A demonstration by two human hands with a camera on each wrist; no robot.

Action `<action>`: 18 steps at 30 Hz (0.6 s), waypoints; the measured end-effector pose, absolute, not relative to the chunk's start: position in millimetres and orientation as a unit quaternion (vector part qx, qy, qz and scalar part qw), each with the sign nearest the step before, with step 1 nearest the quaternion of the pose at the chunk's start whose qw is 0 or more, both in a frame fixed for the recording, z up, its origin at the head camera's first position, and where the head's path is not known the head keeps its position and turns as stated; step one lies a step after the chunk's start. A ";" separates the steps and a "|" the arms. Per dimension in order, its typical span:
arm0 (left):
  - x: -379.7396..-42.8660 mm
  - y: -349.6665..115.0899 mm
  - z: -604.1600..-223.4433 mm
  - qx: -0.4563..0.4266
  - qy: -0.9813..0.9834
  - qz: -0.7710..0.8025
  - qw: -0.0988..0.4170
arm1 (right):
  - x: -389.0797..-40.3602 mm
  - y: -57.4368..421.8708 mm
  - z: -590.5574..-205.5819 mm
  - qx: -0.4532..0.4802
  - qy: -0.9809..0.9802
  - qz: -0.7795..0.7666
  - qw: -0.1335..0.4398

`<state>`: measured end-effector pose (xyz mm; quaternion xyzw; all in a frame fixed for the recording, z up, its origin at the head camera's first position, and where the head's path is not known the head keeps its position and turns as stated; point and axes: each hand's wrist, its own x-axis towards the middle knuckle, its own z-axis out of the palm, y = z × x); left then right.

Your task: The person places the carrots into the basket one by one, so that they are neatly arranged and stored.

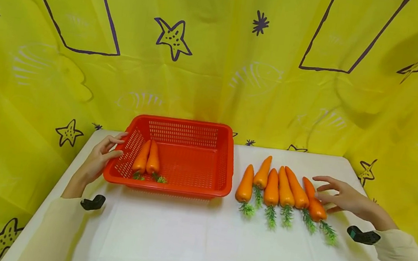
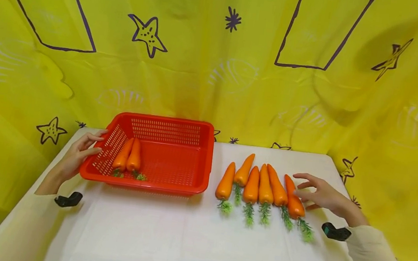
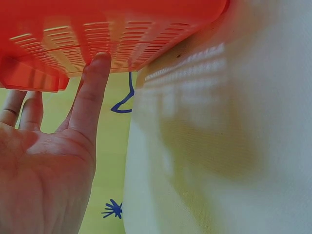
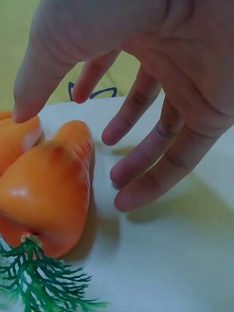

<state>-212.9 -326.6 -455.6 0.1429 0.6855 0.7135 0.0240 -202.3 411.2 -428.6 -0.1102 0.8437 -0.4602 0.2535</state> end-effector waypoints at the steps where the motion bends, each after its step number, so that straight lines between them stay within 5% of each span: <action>1: -213.0 -326.5 -455.3 0.143 0.685 0.714 0.024 | -202.4 411.2 -429.2 -0.108 0.841 -0.462 0.261; 18: -214.4 -327.4 -456.7 0.148 0.678 0.720 0.024 | -202.9 402.2 -431.4 -0.105 0.829 -0.464 0.294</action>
